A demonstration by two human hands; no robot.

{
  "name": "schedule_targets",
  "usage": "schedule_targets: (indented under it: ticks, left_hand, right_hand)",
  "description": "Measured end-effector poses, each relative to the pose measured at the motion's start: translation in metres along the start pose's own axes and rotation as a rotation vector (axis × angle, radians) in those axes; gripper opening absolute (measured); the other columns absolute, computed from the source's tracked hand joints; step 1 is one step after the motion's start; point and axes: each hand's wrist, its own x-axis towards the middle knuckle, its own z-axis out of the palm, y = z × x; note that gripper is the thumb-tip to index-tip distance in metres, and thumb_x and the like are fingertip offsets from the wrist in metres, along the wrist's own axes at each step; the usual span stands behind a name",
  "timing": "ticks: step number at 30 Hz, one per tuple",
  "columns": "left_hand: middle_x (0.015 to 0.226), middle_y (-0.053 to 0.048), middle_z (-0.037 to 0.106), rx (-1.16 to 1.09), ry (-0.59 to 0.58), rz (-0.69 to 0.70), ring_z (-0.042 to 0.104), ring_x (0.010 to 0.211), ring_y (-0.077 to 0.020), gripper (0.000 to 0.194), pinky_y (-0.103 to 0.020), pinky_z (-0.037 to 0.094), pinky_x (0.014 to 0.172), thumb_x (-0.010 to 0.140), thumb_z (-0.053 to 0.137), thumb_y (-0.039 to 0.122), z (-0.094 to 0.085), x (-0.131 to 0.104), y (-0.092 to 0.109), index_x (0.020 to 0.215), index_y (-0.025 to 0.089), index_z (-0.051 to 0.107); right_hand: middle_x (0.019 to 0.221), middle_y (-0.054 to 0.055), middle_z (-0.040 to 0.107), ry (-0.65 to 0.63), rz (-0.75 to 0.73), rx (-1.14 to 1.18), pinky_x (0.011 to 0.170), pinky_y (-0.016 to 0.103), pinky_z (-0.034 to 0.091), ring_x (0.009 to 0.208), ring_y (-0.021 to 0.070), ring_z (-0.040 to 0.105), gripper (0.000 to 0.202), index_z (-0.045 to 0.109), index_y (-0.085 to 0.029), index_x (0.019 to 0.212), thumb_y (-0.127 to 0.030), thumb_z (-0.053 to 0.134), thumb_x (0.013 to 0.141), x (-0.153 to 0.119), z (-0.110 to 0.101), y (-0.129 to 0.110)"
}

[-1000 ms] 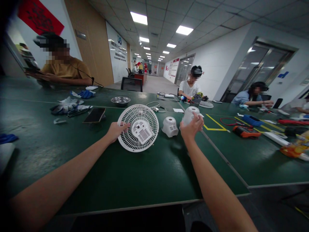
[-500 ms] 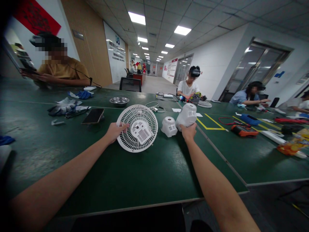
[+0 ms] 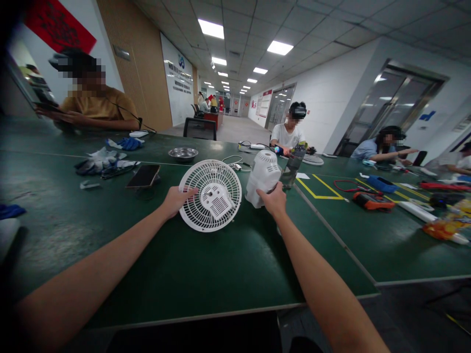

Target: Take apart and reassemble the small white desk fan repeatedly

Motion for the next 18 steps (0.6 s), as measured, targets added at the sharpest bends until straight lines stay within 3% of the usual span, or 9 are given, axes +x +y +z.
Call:
schedule_targets:
  ticks: [10,15,18]
  left_hand:
    - [0.084,-0.011,0.076,0.009,0.005,-0.027,0.073,0.075,-0.0253,0.030,-0.039,0.059,0.070,0.070,0.081,0.032,0.000,0.000,0.001,0.091,0.011,0.072]
    - [0.084,-0.012,0.076,-0.015,-0.015,-0.016,0.073,0.075,-0.0255,0.031,-0.040,0.059,0.071,0.070,0.081,0.032,-0.001,-0.001,0.002,0.092,0.011,0.072]
    - [0.085,-0.012,0.076,-0.005,-0.025,-0.001,0.073,0.076,-0.0254,0.031,-0.040,0.059,0.071,0.071,0.080,0.033,-0.001,0.000,0.001,0.092,0.011,0.072]
  right_hand:
    - [0.105,0.012,0.066,0.257,0.148,0.045,0.087,0.046,0.047,0.094,0.0326,0.063,0.071,0.048,-0.020,0.115,-0.056,0.072,0.059,0.027,-0.020,0.030]
    - [0.117,0.017,0.062,0.189,0.280,0.028,0.094,0.048,0.044,0.106,0.0346,0.060,0.070,0.042,-0.019,0.123,-0.046,0.068,0.064,0.034,-0.021,0.044]
    - [0.121,0.016,0.061,0.207,0.259,0.058,0.096,0.049,0.042,0.110,0.0345,0.059,0.074,0.038,-0.019,0.129,-0.046,0.066,0.067,0.033,-0.019,0.045]
